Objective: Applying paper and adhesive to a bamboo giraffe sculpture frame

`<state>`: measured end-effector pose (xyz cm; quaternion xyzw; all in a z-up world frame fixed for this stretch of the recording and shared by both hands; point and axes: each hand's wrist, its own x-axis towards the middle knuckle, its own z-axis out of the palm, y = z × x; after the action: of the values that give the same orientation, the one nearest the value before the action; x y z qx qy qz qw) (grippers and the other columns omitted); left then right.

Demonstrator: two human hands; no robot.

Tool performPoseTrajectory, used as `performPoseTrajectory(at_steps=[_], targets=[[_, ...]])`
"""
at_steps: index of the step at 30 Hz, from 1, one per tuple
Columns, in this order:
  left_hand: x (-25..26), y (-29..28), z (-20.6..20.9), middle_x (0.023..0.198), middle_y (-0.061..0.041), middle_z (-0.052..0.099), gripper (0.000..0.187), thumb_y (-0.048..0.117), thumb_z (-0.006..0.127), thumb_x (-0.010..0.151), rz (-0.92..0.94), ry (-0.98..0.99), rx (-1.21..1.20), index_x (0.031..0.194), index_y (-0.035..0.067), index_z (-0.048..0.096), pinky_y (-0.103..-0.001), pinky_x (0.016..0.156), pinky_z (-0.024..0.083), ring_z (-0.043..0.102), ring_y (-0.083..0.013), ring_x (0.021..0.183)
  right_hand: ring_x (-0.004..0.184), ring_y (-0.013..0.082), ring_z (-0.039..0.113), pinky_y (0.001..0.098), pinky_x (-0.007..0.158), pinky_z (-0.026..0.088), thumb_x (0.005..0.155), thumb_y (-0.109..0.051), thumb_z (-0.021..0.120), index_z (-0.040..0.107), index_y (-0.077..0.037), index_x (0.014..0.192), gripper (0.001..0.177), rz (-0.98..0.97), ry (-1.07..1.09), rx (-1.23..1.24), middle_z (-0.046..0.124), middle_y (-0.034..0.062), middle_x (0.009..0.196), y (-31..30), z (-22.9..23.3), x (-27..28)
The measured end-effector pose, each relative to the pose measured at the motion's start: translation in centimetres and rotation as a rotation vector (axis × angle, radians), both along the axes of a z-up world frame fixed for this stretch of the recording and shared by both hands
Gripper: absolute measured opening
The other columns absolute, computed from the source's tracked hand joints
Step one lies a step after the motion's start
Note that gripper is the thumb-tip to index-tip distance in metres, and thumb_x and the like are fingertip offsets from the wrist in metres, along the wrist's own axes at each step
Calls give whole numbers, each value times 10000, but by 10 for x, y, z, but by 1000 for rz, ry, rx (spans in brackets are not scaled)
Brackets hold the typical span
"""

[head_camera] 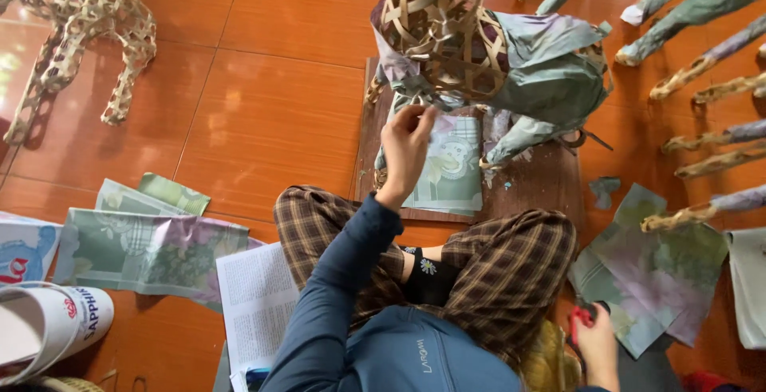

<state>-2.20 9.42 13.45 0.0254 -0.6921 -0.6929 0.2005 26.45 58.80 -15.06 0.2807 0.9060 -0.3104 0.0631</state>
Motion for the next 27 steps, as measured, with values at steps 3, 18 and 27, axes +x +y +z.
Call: performPoseTrajectory(at_steps=[3, 18, 27], targets=[[11, -21, 10, 1023, -21, 526, 177, 146, 716, 1036, 101, 113, -127, 1026, -29, 685, -275, 736, 476, 508, -123, 814, 930, 367, 709, 439, 833, 544, 933, -231, 855, 669, 92, 1498, 677, 50, 171, -60, 784, 263, 1134, -15, 57, -24], [-7, -51, -18, 1352, -111, 608, 207, 201, 663, 1029, -163, -139, 122, 1165, 53, 716, -373, 1046, 595, 639, -223, 1198, 664, 192, 568, 297, 586, 432, 1060, -572, 659, 635, 7, 1357, 651, 1050, -51, -1383, 635, 94, 869, -271, 207, -287], [-10, -43, -27, 1282, -67, 535, 148, 146, 723, 1002, -194, -13, 301, 1049, 10, 755, -287, 887, 504, 567, -159, 1068, 528, 112, 505, 254, 439, 385, 1005, -811, 634, 624, 9, 1347, 889, 1261, 41, -1252, 611, 41, 728, -317, 255, -357]])
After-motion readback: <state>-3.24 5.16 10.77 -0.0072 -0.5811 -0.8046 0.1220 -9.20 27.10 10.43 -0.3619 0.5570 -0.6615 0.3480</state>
